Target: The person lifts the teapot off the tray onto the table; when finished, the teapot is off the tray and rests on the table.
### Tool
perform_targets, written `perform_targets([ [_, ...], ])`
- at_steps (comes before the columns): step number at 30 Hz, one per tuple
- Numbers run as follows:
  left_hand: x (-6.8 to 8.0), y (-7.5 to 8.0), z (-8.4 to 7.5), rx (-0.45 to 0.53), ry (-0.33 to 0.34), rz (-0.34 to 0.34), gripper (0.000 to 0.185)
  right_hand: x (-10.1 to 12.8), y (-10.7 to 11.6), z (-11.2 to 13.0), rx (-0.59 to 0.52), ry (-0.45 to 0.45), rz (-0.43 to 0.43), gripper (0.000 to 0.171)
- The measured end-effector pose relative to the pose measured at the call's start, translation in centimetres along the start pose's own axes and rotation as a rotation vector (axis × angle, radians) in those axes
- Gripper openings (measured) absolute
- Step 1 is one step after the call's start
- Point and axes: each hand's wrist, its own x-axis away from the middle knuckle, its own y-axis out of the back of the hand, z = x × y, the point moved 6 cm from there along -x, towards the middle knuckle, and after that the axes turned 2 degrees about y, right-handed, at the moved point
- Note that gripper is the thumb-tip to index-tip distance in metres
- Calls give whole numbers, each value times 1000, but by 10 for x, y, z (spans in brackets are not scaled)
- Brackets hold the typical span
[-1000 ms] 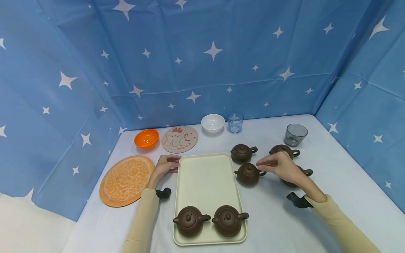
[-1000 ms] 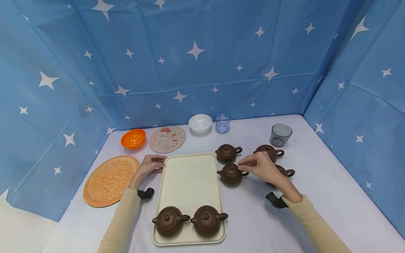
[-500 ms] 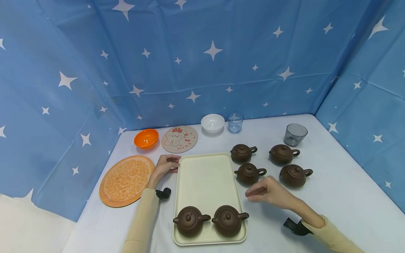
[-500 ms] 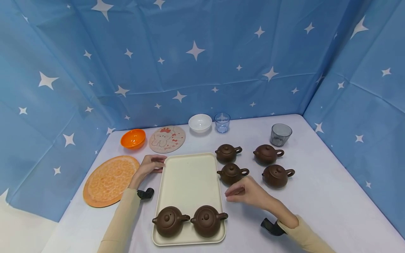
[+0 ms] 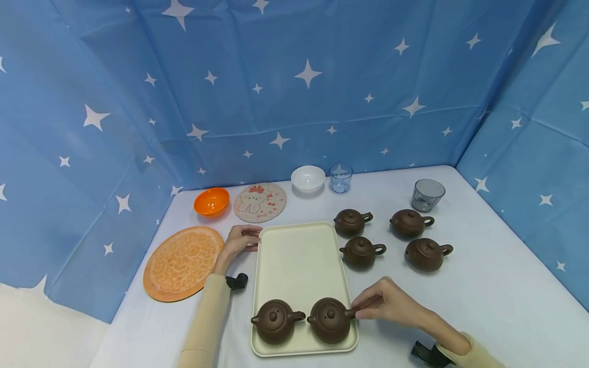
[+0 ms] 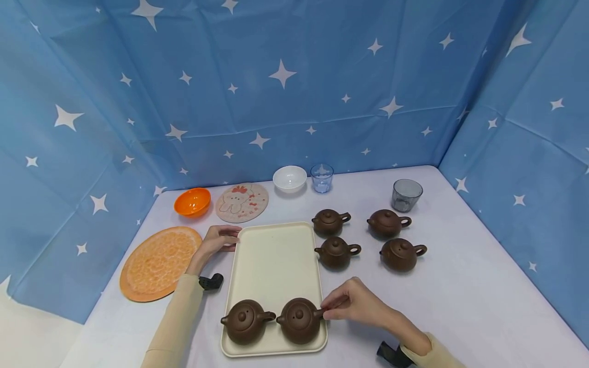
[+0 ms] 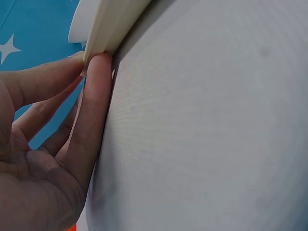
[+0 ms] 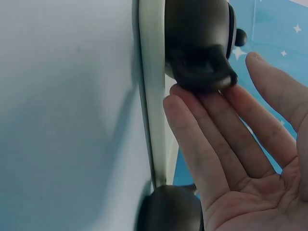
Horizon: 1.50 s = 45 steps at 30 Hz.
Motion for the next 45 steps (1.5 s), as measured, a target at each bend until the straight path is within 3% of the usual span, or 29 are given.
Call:
perform_targets([
  [8, 1, 0, 0, 6, 2, -5, 36, -1, -8, -1, 6, 11, -30, 19],
  [20, 1, -1, -1, 12, -7, -2, 36, -2, -12, 0, 52, -73, -69, 19],
  [28, 1, 0, 0, 3, -10, -6, 36, 1, -11, -1, 90, -78, -125, 19],
  [39, 2, -1, -1, 2, -14, -2, 37, 1, -4, -8, 32, -69, -141, 20],
  [45, 2, 0, -1, -7, -7, -11, 36, 5, 12, -3, -11, -45, -144, 18],
])
